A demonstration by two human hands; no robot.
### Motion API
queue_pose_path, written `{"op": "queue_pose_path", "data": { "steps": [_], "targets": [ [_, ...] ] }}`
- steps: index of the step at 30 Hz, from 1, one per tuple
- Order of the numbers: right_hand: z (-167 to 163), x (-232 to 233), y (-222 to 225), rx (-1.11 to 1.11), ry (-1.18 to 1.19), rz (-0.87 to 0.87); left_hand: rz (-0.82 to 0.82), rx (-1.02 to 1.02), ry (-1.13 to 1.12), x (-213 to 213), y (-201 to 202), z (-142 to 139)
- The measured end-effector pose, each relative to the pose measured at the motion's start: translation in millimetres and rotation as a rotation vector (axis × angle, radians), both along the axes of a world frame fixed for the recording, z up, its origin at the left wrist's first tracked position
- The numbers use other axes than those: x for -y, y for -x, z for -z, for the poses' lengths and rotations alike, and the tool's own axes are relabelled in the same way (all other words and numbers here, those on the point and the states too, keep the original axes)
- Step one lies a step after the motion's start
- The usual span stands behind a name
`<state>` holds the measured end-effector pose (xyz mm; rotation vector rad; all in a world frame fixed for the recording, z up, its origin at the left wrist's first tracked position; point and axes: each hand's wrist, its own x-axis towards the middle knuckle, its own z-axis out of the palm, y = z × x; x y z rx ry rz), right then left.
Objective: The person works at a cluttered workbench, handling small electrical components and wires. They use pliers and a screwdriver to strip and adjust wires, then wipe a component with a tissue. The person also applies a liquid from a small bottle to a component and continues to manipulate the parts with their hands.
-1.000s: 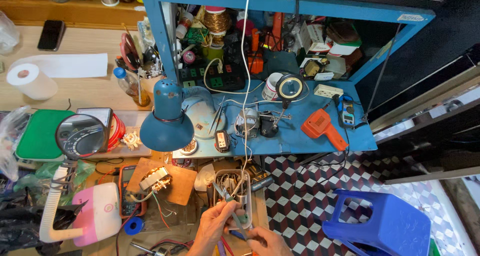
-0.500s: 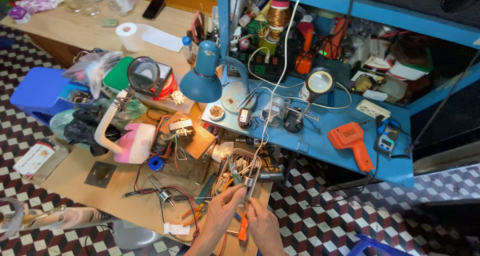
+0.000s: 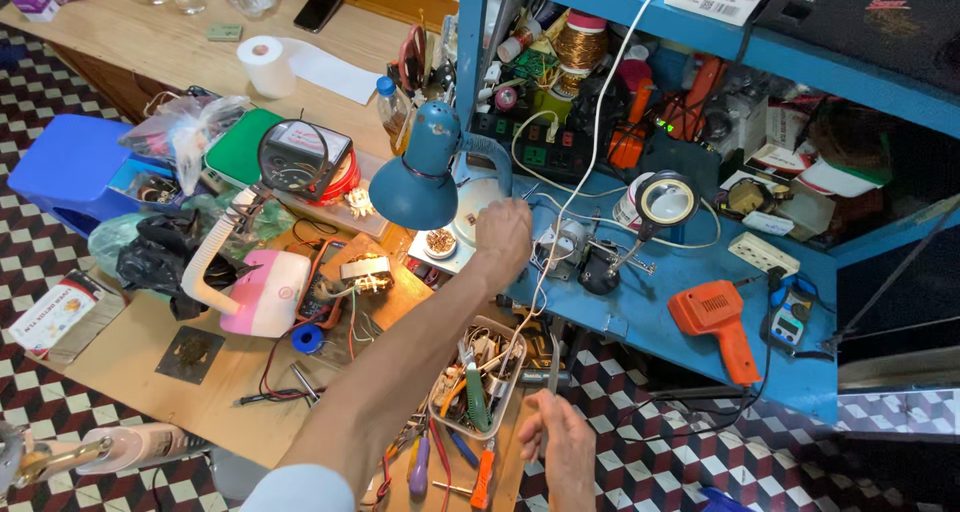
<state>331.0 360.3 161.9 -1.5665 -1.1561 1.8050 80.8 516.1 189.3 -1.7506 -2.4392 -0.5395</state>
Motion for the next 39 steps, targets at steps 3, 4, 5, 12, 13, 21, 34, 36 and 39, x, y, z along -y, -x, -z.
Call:
{"op": "queue_pose_path", "data": {
  "steps": [3,4,5,12,13,21,34,36,39],
  "targets": [
    [17.6,15.4,-2.3,0.063,0.007,-0.040,-0.059,-0.052,0.188,-42.4,18.4,30.8],
    [23.1,17.2,-4.3,0.098,0.014,-0.060,-0.068,-0.062,0.257,-52.3,24.1,39.0],
    [28.2,17.6,-6.6,0.124,0.038,-0.039,-0.075,-0.073,0.326,-60.1,28.4,46.7],
    [40.2,18.7,-22.0,0.302,0.100,-0.095,-0.052,-0.081,0.366,-70.8,39.1,80.0],
    [42.5,19.3,-22.4,0.346,0.094,-0.135,-0.055,-0.074,0.307,-70.9,39.2,82.0],
    [94.5,7.3,17.7,0.393,-0.122,-0.351,-0.027,-0.102,0.302,-66.6,40.6,65.0],
    [61.1,15.5,0.3,0.592,-0.238,-0.584,-0.065,0.090,-0.163,21.5,6.2,9.5],
    [39.4,14.6,-3.6,0.504,-0.291,-0.500,-0.082,0.045,-0.187,42.2,-4.3,-5.6],
    [3.5,17.4,0.0,0.485,-0.576,-0.399,-0.178,0.132,-0.215,81.2,-16.1,-31.8]
  ]
}}
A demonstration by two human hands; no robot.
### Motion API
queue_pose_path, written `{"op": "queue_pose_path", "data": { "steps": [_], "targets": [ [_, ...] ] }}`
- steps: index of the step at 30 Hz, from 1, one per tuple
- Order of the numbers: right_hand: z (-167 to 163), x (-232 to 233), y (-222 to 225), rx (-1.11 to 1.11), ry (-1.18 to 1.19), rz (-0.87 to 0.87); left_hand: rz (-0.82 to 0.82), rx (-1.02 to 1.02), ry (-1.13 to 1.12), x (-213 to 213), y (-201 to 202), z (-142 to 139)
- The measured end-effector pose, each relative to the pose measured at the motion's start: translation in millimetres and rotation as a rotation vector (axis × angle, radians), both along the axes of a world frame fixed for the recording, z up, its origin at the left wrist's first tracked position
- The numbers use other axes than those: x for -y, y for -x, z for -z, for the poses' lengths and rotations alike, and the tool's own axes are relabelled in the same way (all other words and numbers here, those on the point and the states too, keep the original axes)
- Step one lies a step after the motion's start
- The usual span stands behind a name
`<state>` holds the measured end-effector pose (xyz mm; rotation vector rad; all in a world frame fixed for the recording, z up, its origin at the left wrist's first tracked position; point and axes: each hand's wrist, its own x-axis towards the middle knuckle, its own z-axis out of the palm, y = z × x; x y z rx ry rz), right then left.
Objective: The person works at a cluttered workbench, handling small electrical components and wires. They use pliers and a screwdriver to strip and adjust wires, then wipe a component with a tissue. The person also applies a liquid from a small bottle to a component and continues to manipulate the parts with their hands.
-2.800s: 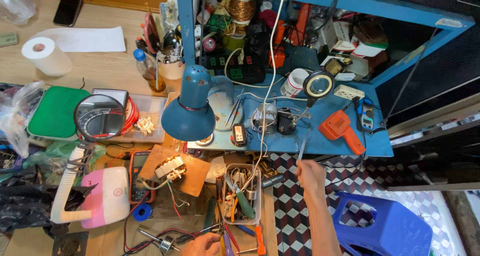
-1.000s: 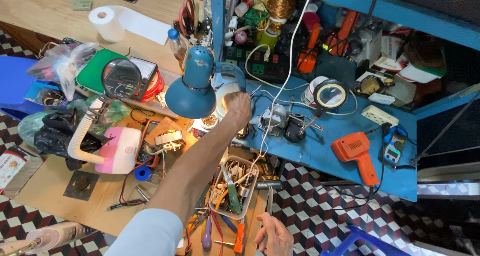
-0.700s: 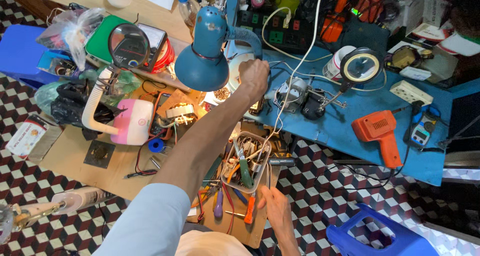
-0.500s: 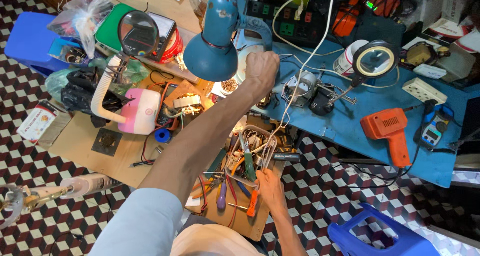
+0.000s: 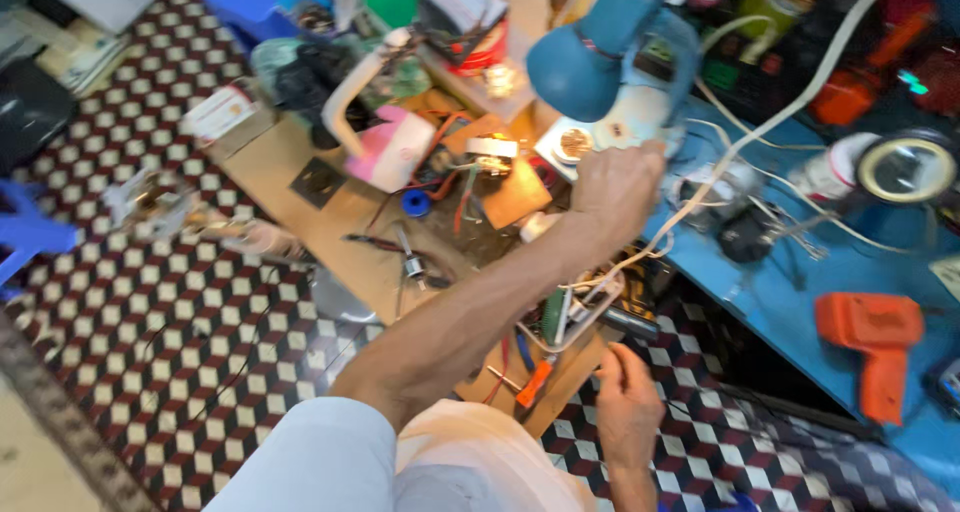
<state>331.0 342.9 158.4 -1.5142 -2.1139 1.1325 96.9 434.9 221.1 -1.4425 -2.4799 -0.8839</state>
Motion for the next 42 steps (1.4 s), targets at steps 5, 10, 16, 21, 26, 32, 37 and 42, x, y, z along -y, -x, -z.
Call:
{"op": "queue_pose_path", "data": {
  "steps": [5,10,16,21,26,32,37,42],
  "targets": [
    [-47.7,4.2,24.0,-0.269,-0.722,-0.408,0.062,0.153,0.058,131.2,-31.8,-19.6],
    [-42.2,18.2,51.9,-0.212,-0.342,-1.012,0.253,0.335,0.200,265.4,-67.2,-29.8],
    [0.5,77.0,40.3,-0.217,-0.055,-1.178,0.202,1.020,0.145,362.0,-45.2,-18.8],
    [33.5,94.2,39.3,-0.022,0.366,-0.764,-0.073,1.284,-0.020,396.8,17.4,49.9],
    [45.9,87.4,52.7,0.053,0.412,-0.324,-0.265,1.186,0.206,402.0,74.5,133.4],
    [54.5,95.1,94.5,-0.010,0.485,0.058,-0.158,0.795,0.352,383.0,125.3,218.2],
    [78.8,141.5,119.2,-0.018,0.496,0.087,0.041,0.665,0.348,411.3,144.5,268.7],
    [95.1,198.1,121.1,0.121,0.525,0.051,0.217,0.619,0.432,415.6,134.3,289.7]
  ]
}}
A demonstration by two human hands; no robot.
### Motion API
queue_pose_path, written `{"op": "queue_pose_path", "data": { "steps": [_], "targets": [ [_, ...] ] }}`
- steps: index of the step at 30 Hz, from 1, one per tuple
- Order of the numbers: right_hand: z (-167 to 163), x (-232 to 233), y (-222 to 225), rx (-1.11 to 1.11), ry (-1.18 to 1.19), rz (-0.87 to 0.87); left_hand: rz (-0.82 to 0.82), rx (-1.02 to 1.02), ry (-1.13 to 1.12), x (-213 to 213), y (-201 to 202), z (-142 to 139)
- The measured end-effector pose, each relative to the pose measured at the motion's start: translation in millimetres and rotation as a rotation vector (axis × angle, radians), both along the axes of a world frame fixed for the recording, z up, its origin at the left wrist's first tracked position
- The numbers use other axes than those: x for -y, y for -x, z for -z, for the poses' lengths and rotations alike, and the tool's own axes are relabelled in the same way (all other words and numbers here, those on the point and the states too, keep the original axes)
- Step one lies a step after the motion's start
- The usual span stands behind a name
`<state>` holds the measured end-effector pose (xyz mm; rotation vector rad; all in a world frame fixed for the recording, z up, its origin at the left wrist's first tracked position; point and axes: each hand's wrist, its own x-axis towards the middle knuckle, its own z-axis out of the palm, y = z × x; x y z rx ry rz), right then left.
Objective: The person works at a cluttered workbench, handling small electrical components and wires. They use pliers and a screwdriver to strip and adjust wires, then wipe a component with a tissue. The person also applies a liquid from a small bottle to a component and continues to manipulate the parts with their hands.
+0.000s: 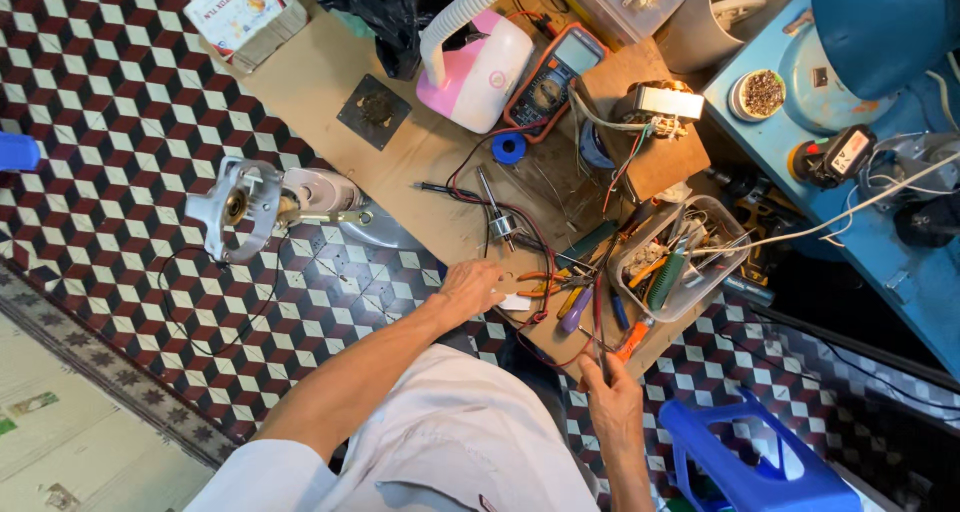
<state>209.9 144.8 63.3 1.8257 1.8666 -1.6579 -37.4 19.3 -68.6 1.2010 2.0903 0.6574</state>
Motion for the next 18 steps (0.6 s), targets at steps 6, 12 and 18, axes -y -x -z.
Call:
{"op": "queue_pose_path", "data": {
  "steps": [6,12,18],
  "targets": [
    [1.1,34.9,0.2,0.066,0.039,0.070,0.140,-0.348,0.205,-17.9,-18.5,22.7],
    [-19.6,48.6,13.9,0.117,0.030,0.117,0.217,-0.345,0.096,-22.6,-31.2,46.1],
    [-55.1,54.3,41.8,0.139,-0.049,0.129,-0.111,0.266,0.175,-22.7,-15.7,2.7]
  ]
}}
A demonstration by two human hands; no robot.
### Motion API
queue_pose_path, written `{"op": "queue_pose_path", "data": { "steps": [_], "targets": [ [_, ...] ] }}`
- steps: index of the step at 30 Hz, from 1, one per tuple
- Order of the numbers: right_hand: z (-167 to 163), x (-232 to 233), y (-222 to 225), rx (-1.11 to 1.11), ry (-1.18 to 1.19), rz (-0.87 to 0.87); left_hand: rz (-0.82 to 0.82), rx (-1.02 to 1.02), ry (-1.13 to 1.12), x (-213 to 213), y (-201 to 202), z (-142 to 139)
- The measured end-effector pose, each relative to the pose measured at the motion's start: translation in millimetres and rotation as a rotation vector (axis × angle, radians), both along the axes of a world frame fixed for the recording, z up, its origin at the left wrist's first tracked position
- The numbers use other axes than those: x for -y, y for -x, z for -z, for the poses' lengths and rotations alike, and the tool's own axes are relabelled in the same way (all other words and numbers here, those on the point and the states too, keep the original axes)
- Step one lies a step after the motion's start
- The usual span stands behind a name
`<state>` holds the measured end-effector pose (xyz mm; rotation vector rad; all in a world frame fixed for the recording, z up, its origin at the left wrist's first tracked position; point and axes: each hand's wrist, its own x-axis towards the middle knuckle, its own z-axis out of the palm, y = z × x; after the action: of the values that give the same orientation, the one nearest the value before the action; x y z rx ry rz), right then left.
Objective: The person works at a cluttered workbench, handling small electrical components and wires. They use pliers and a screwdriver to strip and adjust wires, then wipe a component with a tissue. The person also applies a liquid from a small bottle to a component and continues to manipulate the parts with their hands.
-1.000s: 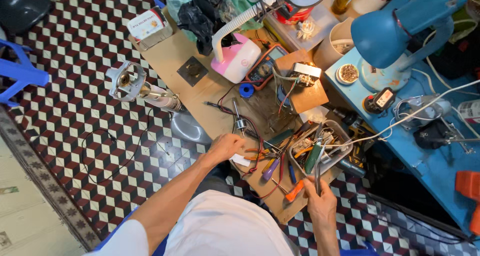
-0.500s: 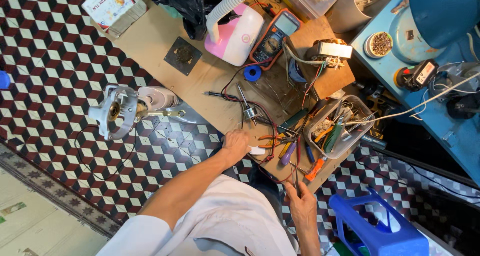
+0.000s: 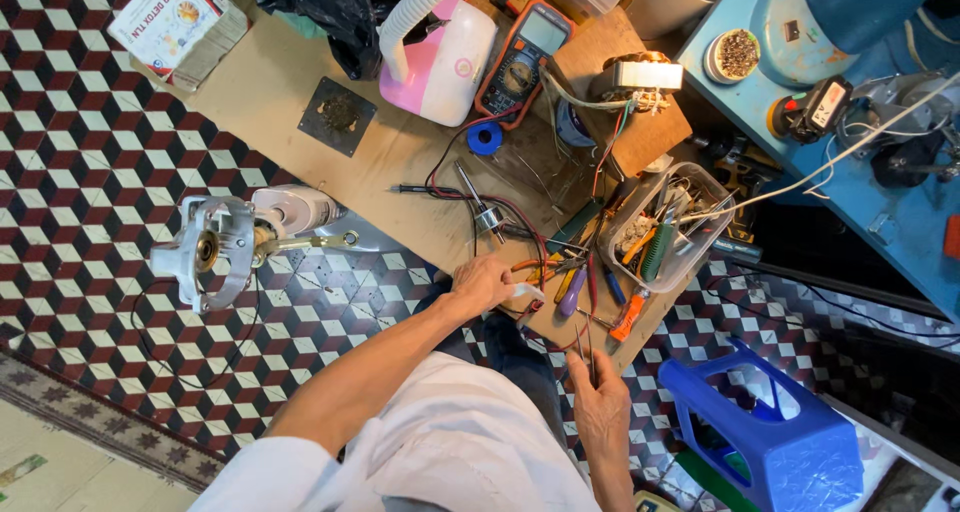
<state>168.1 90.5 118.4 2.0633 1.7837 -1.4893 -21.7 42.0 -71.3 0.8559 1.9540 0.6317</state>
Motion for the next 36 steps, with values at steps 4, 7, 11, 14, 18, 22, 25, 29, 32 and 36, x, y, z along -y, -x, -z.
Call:
{"op": "queue_pose_path", "data": {
  "steps": [4,7,11,14,18,22,25,29,32,36],
  "targets": [
    [-22.1,-9.7,7.0,-0.125,-0.159,-0.102,-0.239,0.588,-0.103,-7.9,10.3,-71.3],
    [-32.1,-24.4,11.5,-0.404,-0.227,-0.141,-0.271,0.660,-0.319,-14.6,3.1,-121.9],
    [-46.1,-40.3,10.4,-0.607,0.240,0.330,-0.247,0.616,-0.392,-15.5,-23.9,-177.1],
    [-60.0,-47.9,-1.4,-0.821,0.245,0.350,-0.195,0.592,-0.561,-17.4,-43.6,-205.9],
    [-73.3,-53.1,-27.4,-0.882,0.099,0.330,-0.219,0.584,-0.685,-18.6,-68.0,-229.1],
    [-77.2,-51.5,-52.3,-0.895,-0.033,0.232,-0.327,0.979,-0.354,-27.2,-88.0,-238.9],
    [-80.3,-53.9,-64.6,-0.798,-0.150,0.130,-0.322,1.050,-0.332,-32.4,-102.3,-241.1],
    [-96.7,-56.3,-84.7,-0.558,-0.375,-0.021,-0.420,0.917,-0.389,-38.8,-119.5,-243.6],
    [-113.0,-49.2,-95.1,-0.403,-0.388,-0.043,-0.568,0.880,-0.500,-48.0,-126.4,-248.1],
    [-125.3,-33.2,-98.0,-0.457,-0.585,-0.220,-0.717,0.857,-0.589,-54.2,-133.6,-255.5]
  ]
}}
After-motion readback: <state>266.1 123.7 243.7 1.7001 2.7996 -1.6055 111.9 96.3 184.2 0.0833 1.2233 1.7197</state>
